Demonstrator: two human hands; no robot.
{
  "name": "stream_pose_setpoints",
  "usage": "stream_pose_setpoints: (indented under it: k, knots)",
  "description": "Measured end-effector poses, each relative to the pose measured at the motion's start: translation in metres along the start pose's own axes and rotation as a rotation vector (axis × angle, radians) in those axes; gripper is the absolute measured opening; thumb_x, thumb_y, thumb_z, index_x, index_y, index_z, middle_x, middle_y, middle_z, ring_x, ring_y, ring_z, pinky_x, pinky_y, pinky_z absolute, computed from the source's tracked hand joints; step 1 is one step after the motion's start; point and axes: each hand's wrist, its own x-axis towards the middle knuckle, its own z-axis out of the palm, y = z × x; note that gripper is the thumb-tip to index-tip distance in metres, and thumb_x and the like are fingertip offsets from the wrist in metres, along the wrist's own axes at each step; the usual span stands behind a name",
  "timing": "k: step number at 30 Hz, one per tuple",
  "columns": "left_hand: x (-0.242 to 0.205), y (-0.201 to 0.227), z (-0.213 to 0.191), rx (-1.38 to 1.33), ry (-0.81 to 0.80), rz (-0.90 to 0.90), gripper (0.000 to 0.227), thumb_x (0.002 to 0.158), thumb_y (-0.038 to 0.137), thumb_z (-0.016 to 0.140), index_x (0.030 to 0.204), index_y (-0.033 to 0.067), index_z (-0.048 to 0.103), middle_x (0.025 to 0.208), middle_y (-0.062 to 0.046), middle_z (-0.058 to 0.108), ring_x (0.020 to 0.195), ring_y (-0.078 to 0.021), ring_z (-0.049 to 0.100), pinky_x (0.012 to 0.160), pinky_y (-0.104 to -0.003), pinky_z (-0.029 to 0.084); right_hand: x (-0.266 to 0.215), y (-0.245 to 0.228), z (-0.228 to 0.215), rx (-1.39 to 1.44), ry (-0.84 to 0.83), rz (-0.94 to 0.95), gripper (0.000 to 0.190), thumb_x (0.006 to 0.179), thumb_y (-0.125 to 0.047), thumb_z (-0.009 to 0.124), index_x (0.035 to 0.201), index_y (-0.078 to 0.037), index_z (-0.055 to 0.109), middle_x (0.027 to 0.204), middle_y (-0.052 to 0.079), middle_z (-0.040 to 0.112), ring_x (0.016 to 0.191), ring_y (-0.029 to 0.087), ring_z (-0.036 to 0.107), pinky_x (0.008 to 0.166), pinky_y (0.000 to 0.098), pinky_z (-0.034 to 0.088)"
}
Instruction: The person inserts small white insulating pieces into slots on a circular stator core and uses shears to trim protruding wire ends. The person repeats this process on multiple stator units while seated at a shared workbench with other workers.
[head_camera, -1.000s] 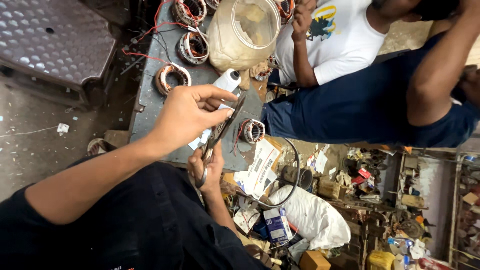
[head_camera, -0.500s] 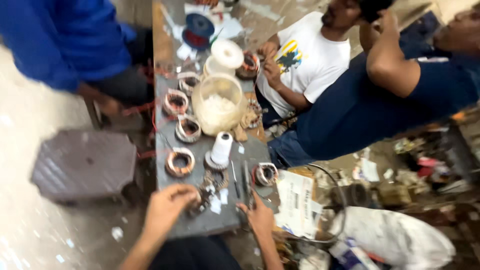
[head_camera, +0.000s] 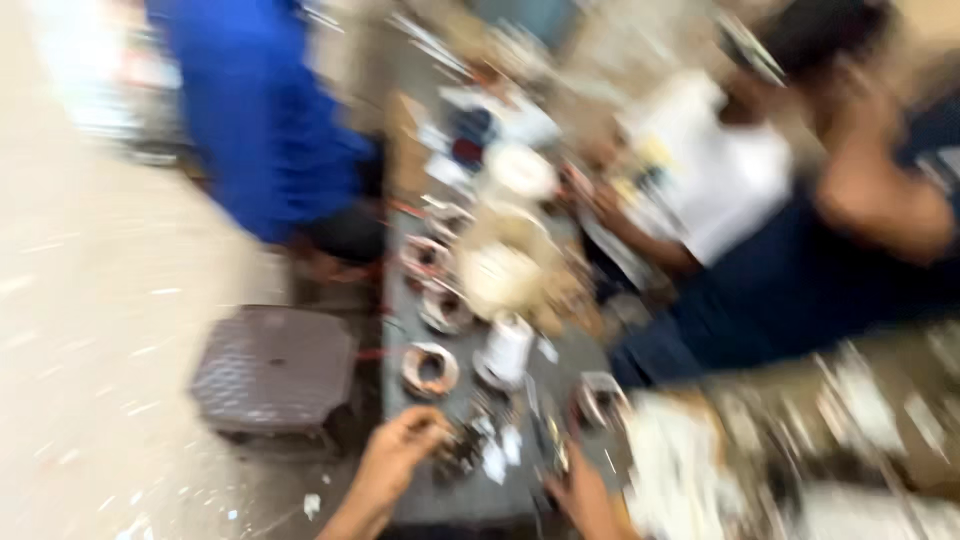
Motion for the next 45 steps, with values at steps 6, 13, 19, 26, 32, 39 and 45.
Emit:
stream_pose_setpoints:
  k: [6, 13, 19, 26, 32, 39, 45]
  knots:
    - [-0.02, -0.018, 0.019, -0.081, -0.056, -0.101, 0.02, 0.095, 0.01, 0.065, 0.111, 0.0007, 0.07, 0.099, -0.003, 0.067, 0.085, -0.0133, 0.061, 0.076, -0.028, 0.049, -0.06, -0.103, -0.026, 0.279, 0.081, -0.087, 0.037, 0.085, -0.015, 0.082, 0.119, -0.007, 0.071, 0.112, 0.008, 0.077, 0.095, 0.017, 0.075, 0.08, 0.0299, 0.059]
    - [-0.022, -0.029, 0.032, -0.275, -0.081, -0.194, 0.021, 0.095, 0.01, 0.065, 0.112, -0.0032, 0.068, 0.097, -0.006, 0.071, 0.087, -0.014, 0.064, 0.081, -0.027, 0.049, -0.085, -0.186, -0.018, 0.917, 0.105, -0.366, 0.027, 0.083, 0.001, 0.083, 0.108, 0.003, 0.074, 0.103, 0.012, 0.077, 0.093, 0.017, 0.073, 0.085, 0.0303, 0.06]
    - [-0.025, -0.002, 0.035, 0.12, 0.083, 0.057, 0.017, 0.087, 0.0, 0.072, 0.102, -0.0055, 0.077, 0.095, -0.011, 0.077, 0.08, -0.0152, 0.072, 0.073, -0.027, 0.058, -0.069, -0.189, -0.017, 0.816, 0.158, -0.371, 0.017, 0.083, 0.001, 0.08, 0.1, 0.001, 0.081, 0.098, 0.013, 0.08, 0.089, 0.018, 0.077, 0.081, 0.0291, 0.062]
    - [-0.037, 0.016, 0.046, 0.473, 0.123, 0.235, 0.013, 0.083, 0.003, 0.077, 0.095, -0.0006, 0.073, 0.084, -0.005, 0.077, 0.078, -0.0087, 0.071, 0.071, -0.024, 0.058, -0.066, -0.184, -0.026, 0.632, 0.073, -0.601, 0.014, 0.086, -0.002, 0.077, 0.1, 0.0, 0.078, 0.103, 0.012, 0.079, 0.1, 0.019, 0.075, 0.091, 0.0327, 0.059]
    - [-0.048, -0.01, 0.023, 0.19, 0.035, -0.043, 0.01, 0.093, 0.003, 0.072, 0.093, -0.0008, 0.063, 0.075, -0.009, 0.07, 0.059, -0.0105, 0.066, 0.052, -0.026, 0.054, -0.075, -0.17, -0.002, 0.782, -0.09, -0.308, 0.015, 0.085, -0.001, 0.081, 0.1, -0.001, 0.08, 0.103, 0.012, 0.078, 0.098, 0.019, 0.075, 0.087, 0.0313, 0.06]
    - [-0.045, -0.011, 0.009, -0.024, -0.089, -0.164, 0.01, 0.094, 0.002, 0.07, 0.103, -0.0009, 0.065, 0.078, -0.01, 0.07, 0.056, -0.0119, 0.065, 0.049, -0.026, 0.053, -0.073, -0.162, -0.007, 0.457, 0.026, -0.722, 0.022, 0.086, -0.002, 0.082, 0.107, -0.002, 0.077, 0.108, 0.011, 0.077, 0.1, 0.022, 0.077, 0.088, 0.0302, 0.062]
    - [-0.022, 0.003, 0.013, 0.497, 0.162, 0.171, 0.023, 0.095, 0.009, 0.075, 0.117, -0.0011, 0.074, 0.098, -0.009, 0.075, 0.083, -0.0102, 0.068, 0.074, -0.025, 0.054, -0.049, -0.161, 0.008, 0.554, 0.235, -0.371, 0.02, 0.083, -0.005, 0.085, 0.102, -0.003, 0.08, 0.1, 0.01, 0.079, 0.089, 0.018, 0.075, 0.078, 0.0288, 0.058]
